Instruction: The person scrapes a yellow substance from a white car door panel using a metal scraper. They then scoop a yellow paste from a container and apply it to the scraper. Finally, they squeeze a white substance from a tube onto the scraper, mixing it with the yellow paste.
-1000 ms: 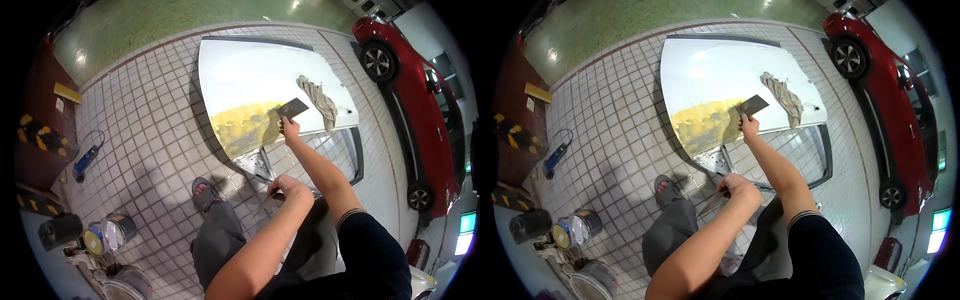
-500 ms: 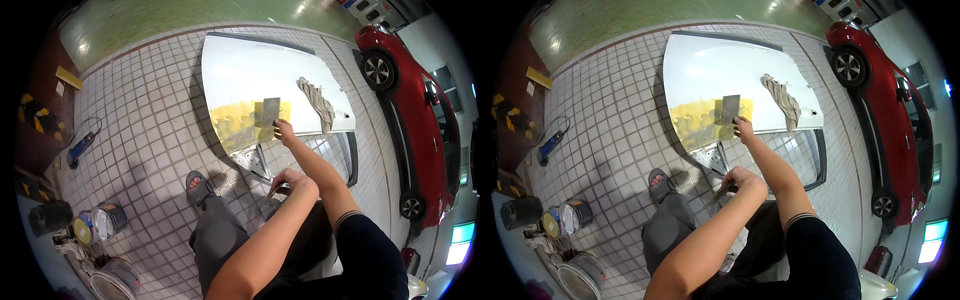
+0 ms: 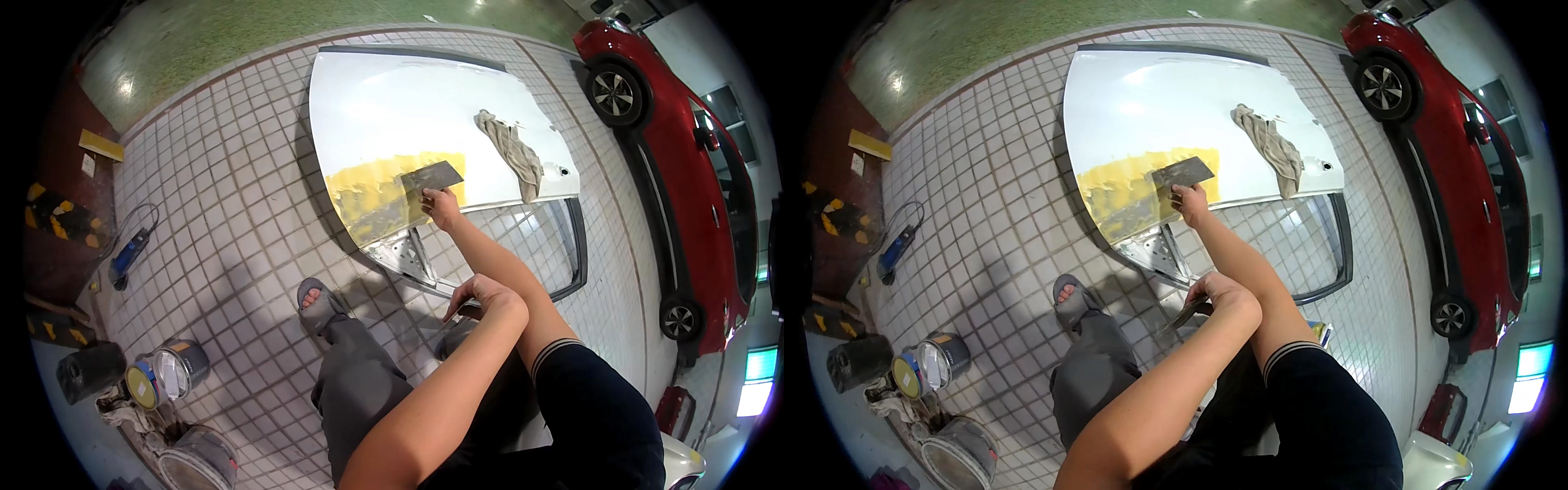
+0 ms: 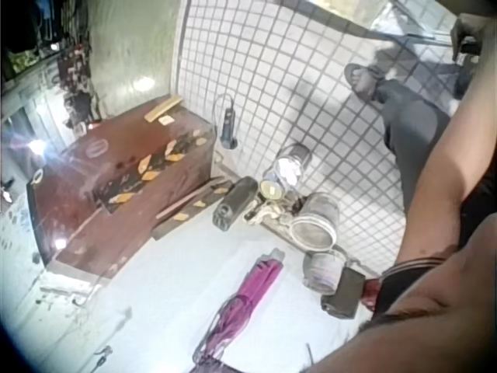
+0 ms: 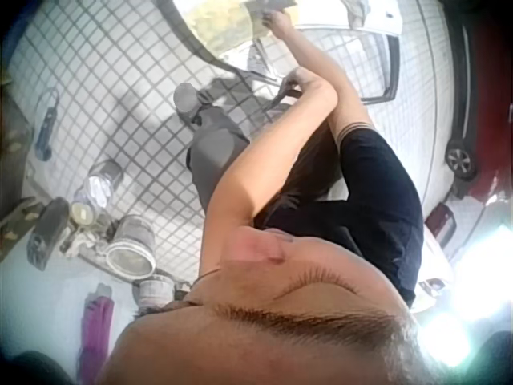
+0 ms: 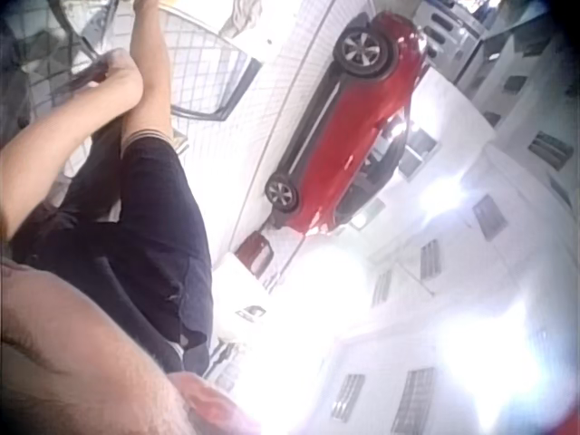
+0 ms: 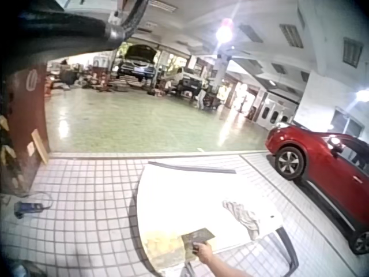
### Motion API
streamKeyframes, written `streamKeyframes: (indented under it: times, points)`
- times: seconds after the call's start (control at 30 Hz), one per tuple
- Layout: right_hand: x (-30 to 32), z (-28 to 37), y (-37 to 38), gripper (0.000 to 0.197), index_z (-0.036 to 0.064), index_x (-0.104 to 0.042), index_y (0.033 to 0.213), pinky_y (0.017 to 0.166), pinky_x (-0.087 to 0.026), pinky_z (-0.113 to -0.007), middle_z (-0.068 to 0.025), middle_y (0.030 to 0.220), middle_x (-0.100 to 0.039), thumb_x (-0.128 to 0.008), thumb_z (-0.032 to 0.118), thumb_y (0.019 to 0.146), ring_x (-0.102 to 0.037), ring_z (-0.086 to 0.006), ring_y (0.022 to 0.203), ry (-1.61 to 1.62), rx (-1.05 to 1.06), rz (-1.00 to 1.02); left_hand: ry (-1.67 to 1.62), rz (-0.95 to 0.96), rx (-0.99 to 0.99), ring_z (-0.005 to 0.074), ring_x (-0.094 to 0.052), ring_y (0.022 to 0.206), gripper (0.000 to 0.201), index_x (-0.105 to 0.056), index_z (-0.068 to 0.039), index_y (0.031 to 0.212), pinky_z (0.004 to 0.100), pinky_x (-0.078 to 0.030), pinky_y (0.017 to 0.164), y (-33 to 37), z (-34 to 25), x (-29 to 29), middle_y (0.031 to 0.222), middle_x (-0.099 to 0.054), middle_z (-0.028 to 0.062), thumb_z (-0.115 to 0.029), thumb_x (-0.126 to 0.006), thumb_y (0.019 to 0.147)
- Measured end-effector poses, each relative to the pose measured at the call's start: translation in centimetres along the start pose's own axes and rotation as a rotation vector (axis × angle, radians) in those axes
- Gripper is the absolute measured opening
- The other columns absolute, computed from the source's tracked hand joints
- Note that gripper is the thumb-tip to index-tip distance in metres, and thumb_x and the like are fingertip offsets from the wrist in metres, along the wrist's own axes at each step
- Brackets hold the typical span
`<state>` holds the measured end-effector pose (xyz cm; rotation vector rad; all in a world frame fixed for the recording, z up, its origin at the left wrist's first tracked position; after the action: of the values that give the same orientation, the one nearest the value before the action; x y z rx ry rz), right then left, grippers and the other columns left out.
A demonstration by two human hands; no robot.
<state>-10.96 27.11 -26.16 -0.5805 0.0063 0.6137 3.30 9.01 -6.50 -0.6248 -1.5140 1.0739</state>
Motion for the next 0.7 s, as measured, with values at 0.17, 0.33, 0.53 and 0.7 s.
streamKeyframes:
  times: [0.17,0.33,0.53,0.7]
  points:
    - [1.4,-1.3,-1.3,0.026,0.0119,-0.05,0.108,0.065,-0.05,-0.036,-0.0054,0.096,-0.066,-0.069,0.011,0.09,-0.067,-0.0206,0.081,-0.059,-0.034,0.002,0.038,0.028,0.027,0.0312,-0.072,0.078,0.024,-0.068,0.002,0.106,0.0485,-0.06,0.068,0.7,-1.1,-0.2,0.096,-0.072,0.014,-0.004,-0.065,0.084]
    - [3.1,-1.5,-0.9,0.026,0.01,-0.05,0.11,0.063,-0.05,-0.035,-0.0055,0.093,-0.066,-0.068,0.012,0.092,-0.068,-0.0193,0.078,-0.015,-0.041,-0.044,0.098,0.013,-0.046,0.0295,-0.074,0.072,0.016,-0.067,0.007,0.098,0.0389,-0.063,0.064,0.6,-2.0,-0.3,0.086,-0.073,0.0149,0.007,-0.061,0.083]
    - [2.2,-0.9,-0.7,0.023,0.0091,-0.05,0.106,0.065,-0.051,-0.035,-0.006,0.094,-0.067,-0.068,0.013,0.092,-0.069,-0.0194,0.079,-0.021,-0.01,-0.058,0.026,0.004,-0.047,0.0305,-0.073,0.077,0.023,-0.067,0.004,0.107,0.0433,-0.061,0.066,-0.2,-1.3,0.3,0.093,-0.073,0.0145,-0.001,-0.062,0.085]
    - [1.7,-1.1,-0.5,0.019,0.013,-0.051,0.099,0.064,-0.049,-0.035,-0.004,0.092,-0.066,-0.069,0.013,0.092,-0.067,-0.0187,0.079,-0.1,-0.036,-0.069,0.07,0.036,0.011,0.0278,-0.072,0.085,0.024,-0.071,-0.003,0.109,0.0484,-0.059,0.071,1.3,-1.7,-0.7,0.102,-0.072,0.0104,-0.014,-0.066,0.087]
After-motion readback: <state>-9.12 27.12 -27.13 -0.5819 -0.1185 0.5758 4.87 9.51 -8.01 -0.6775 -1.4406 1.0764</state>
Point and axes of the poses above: each hand's wrist, its own y-axis towards the middle knuckle, its own x-axis out of the back of the hand, z = x × y, the point moved 8 cm from there along y, towards the middle knuckle
